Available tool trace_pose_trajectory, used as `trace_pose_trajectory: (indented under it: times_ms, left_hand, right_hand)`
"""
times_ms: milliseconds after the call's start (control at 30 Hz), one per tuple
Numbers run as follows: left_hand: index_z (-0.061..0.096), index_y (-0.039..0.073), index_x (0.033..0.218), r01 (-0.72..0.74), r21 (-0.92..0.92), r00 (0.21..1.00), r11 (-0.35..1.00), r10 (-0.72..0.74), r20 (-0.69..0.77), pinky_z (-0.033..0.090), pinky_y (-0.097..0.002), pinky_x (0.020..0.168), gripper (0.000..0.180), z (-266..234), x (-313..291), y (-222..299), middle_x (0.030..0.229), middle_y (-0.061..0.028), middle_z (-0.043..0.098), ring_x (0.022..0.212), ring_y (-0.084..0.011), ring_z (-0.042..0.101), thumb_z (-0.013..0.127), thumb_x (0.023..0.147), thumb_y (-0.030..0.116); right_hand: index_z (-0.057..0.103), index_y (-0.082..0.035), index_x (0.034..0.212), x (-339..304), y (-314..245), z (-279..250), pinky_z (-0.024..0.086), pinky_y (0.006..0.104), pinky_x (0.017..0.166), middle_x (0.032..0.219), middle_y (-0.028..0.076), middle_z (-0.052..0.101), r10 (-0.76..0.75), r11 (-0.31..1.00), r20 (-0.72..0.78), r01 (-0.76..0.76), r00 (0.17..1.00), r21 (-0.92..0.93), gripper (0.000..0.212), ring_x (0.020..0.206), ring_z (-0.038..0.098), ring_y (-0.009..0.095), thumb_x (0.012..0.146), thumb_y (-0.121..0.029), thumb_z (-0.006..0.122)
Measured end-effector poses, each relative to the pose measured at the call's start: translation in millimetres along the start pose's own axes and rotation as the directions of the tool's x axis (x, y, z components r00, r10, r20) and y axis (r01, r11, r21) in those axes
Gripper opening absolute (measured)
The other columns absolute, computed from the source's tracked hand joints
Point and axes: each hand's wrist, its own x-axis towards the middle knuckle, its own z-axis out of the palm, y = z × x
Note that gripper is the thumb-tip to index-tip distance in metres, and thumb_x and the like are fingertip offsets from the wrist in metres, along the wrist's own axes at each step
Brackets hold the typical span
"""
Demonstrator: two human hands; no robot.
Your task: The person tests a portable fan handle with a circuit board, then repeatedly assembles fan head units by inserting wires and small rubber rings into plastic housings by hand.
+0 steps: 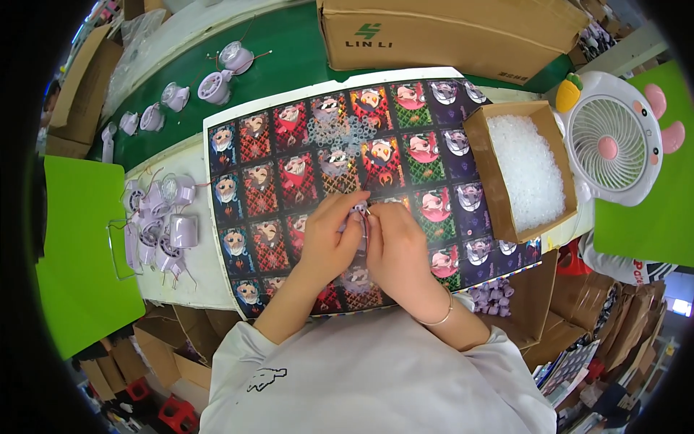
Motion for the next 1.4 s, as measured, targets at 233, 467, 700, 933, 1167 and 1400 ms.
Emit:
trace_pose_trajectory:
  times_ms: [233,467,700,933,1167,1400]
  left_hand:
    - [0.061,-0.004,0.11,0.014,-0.023,1.0,1.0,-0.013,0.006,0.047,-0.0428,0.073,0.031,-1.4,1.3,-2.0,0.089,-0.0194,0.06,0.082,-0.0365,0.058,0.055,0.08,0.001]
    - [0.061,-0.004,0.108,0.026,0.03,0.999,0.999,-0.028,0.042,0.047,-0.0435,0.073,0.031,-4.1,2.2,3.0,0.088,-0.0194,0.059,0.082,-0.0366,0.058,0.056,0.078,0.001]
    - [0.061,-0.002,0.096,-0.061,-0.021,0.998,0.998,0.061,0.015,0.046,-0.0454,0.072,0.019,-2.5,1.9,-3.5,0.088,-0.0191,0.06,0.081,-0.0386,0.057,0.06,0.078,0.005]
    - [0.063,0.001,0.1,-0.046,-0.015,0.999,0.999,0.046,0.029,0.05,-0.0453,0.079,0.02,-3.2,5.8,2.3,0.097,-0.0205,0.063,0.09,-0.0411,0.061,0.062,0.081,0.007]
    - [0.064,0.002,0.104,-0.151,0.085,0.988,0.985,0.151,0.003,0.049,-0.0456,0.085,0.023,-1.3,3.9,1.4,0.101,-0.0198,0.064,0.101,-0.0397,0.06,0.062,0.082,0.007]
    - [0.066,0.002,0.104,-0.072,0.068,0.99,0.995,0.079,-0.115,0.047,-0.046,0.088,0.024,9.7,-4.7,-8.2,0.104,-0.0171,0.065,0.104,-0.0372,0.058,0.063,0.081,0.008]
  right_hand:
    - [0.058,0.0,0.093,32.7,15.6,-32.5,0.051,0.0443,0.061,0.08,0.016,0.057,-0.226,0.955,0.359,0.279,0.906,-0.104,0.015,0.07,0.062,0.036,0.079,0.001,0.061]
    - [0.062,-0.002,0.088,92.9,-13.6,-57.9,0.05,0.0382,0.057,0.078,0.01,0.058,-0.28,0.719,0.805,0.67,0.523,-0.184,0.019,0.07,0.064,0.029,0.069,-0.007,0.066]
    - [0.064,-0.003,0.065,116.4,-31.4,-51.6,0.051,0.0364,0.056,0.072,0.012,0.062,-0.369,0.579,0.867,0.812,0.336,-0.069,0.008,0.07,0.066,0.026,0.068,-0.01,0.066]
    - [0.061,-0.004,0.055,137.2,-41.7,-44.4,0.048,0.0361,0.049,0.056,0.012,0.059,-0.366,0.551,0.906,0.834,0.215,0.024,0.011,0.055,0.062,0.026,0.06,-0.011,0.067]
    - [0.055,-0.005,0.051,128.8,-52.9,-39.2,0.044,0.0355,0.047,0.053,0.011,0.053,-0.375,0.483,0.91,0.875,0.179,0.026,0.015,0.051,0.057,0.025,0.058,-0.011,0.066]
    - [0.067,-0.017,0.083,125.2,-46.6,-27.9,0.046,0.0362,0.053,0.064,-0.003,0.065,-0.385,0.265,0.916,0.938,-0.11,0.224,0.013,0.066,0.063,0.021,0.072,-0.022,0.072]
